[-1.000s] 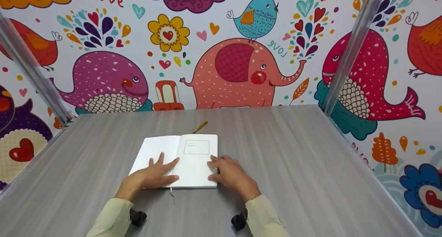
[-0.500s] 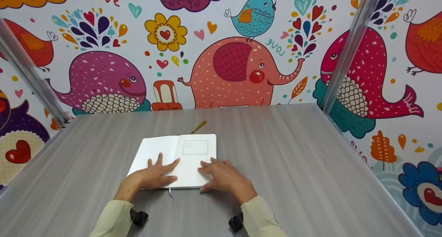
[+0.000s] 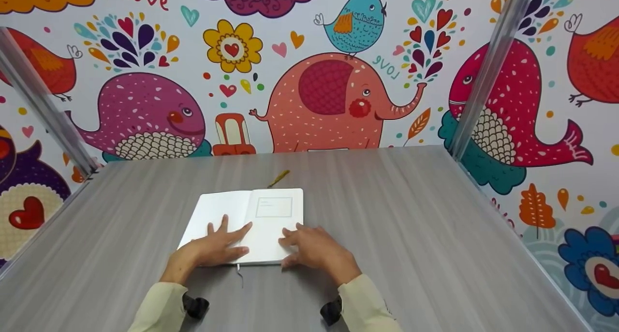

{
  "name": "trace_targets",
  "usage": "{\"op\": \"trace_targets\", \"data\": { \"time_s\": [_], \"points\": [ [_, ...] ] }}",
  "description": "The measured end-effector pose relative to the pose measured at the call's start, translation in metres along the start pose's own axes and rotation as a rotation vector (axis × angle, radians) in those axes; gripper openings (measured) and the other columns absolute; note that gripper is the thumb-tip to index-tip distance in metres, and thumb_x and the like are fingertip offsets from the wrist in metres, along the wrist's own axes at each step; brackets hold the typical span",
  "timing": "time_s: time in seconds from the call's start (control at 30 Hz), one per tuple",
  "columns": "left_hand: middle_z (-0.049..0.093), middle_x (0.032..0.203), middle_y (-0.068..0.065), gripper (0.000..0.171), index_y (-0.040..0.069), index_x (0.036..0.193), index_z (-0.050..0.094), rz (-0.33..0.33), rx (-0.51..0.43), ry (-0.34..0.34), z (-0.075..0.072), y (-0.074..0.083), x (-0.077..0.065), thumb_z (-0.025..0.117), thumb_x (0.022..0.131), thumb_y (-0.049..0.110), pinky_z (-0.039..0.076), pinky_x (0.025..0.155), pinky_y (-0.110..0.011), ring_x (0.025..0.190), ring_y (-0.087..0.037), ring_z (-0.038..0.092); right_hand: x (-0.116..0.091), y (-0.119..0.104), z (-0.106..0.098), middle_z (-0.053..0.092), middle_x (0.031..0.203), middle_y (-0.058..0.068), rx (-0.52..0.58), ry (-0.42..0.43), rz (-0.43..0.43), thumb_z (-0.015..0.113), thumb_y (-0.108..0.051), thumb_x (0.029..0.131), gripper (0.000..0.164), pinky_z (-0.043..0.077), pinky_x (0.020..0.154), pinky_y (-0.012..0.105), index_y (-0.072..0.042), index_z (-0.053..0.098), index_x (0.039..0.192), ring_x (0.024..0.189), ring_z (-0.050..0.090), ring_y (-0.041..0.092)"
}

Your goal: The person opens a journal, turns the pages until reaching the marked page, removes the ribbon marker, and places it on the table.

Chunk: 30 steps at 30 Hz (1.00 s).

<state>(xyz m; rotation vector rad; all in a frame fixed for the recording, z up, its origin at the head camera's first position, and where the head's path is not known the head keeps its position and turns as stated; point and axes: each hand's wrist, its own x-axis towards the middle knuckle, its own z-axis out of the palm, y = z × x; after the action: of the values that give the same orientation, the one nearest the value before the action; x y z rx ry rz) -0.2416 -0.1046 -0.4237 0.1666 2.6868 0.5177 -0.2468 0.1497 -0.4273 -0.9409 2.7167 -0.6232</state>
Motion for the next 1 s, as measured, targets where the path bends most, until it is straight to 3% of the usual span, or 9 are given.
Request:
{"op": "trace_targets", "data": {
  "time_s": [0.2, 0.37, 0.5, 0.73, 0.9, 1.0],
  "points": [
    [-0.005, 0.154, -0.02, 0.06, 0.04, 0.143, 0.023, 0.0, -0.008, 0.001, 0.0, 0.0, 0.0, 0.048, 0.089, 0.051, 0.004, 0.093, -0.079, 0.136, -0.051, -0.005, -0.002, -0.001, -0.002, 0.041, 0.142, -0.002, 0.017, -0.031, 0.003, 0.06, -0.039, 0.086, 0.048, 0.031, 0.106, 0.05, -0.019, 0.053, 0.129, 0.137, 0.031, 0.026],
    [-0.005, 0.154, -0.02, 0.06, 0.04, 0.143, 0.023, 0.004, -0.015, 0.001, 0.0, -0.001, 0.0, 0.048, 0.089, 0.051, 0.003, 0.093, -0.079, 0.137, -0.051, -0.006, 0.001, 0.0, -0.002, 0.05, 0.135, 0.003, 0.051, 0.012, -0.044, 0.056, -0.032, 0.09, 0.036, 0.033, 0.104, 0.05, -0.015, 0.061, 0.121, 0.134, 0.036, 0.03],
    [-0.005, 0.154, -0.019, 0.061, 0.041, 0.143, 0.024, 0.0, -0.017, 0.003, 0.0, -0.001, 0.0, 0.048, 0.089, 0.051, 0.003, 0.093, -0.079, 0.137, -0.051, -0.006, 0.003, 0.004, 0.0, 0.054, 0.13, 0.004, 0.067, 0.04, -0.068, 0.058, -0.028, 0.089, 0.031, 0.035, 0.103, 0.049, -0.015, 0.066, 0.115, 0.131, 0.04, 0.031],
    [-0.005, 0.154, -0.019, 0.06, 0.041, 0.143, 0.024, 0.001, -0.011, 0.006, 0.001, -0.002, 0.0, 0.048, 0.089, 0.052, 0.004, 0.093, -0.079, 0.137, -0.05, -0.005, 0.0, 0.01, -0.002, 0.053, 0.133, 0.002, 0.106, 0.0, -0.076, 0.061, -0.023, 0.087, 0.028, 0.034, 0.105, 0.046, -0.018, 0.066, 0.114, 0.134, 0.036, 0.027],
    [-0.006, 0.154, -0.019, 0.06, 0.041, 0.143, 0.023, 0.006, -0.016, -0.001, 0.001, -0.002, 0.0, 0.047, 0.089, 0.051, 0.003, 0.093, -0.079, 0.137, -0.05, -0.007, -0.001, 0.011, -0.005, 0.059, 0.126, -0.002, 0.058, 0.019, -0.088, 0.062, -0.014, 0.086, 0.03, 0.042, 0.099, 0.042, -0.019, 0.065, 0.115, 0.124, 0.049, 0.021],
    [-0.007, 0.154, -0.019, 0.06, 0.041, 0.143, 0.022, 0.011, -0.018, -0.004, 0.0, -0.002, 0.0, 0.047, 0.09, 0.051, 0.002, 0.093, -0.079, 0.136, -0.05, -0.008, -0.001, 0.011, -0.005, 0.064, 0.118, -0.003, 0.001, 0.065, -0.1, 0.06, -0.003, 0.079, 0.038, 0.048, 0.091, 0.036, -0.017, 0.067, 0.114, 0.113, 0.057, 0.014]
  ]
}}
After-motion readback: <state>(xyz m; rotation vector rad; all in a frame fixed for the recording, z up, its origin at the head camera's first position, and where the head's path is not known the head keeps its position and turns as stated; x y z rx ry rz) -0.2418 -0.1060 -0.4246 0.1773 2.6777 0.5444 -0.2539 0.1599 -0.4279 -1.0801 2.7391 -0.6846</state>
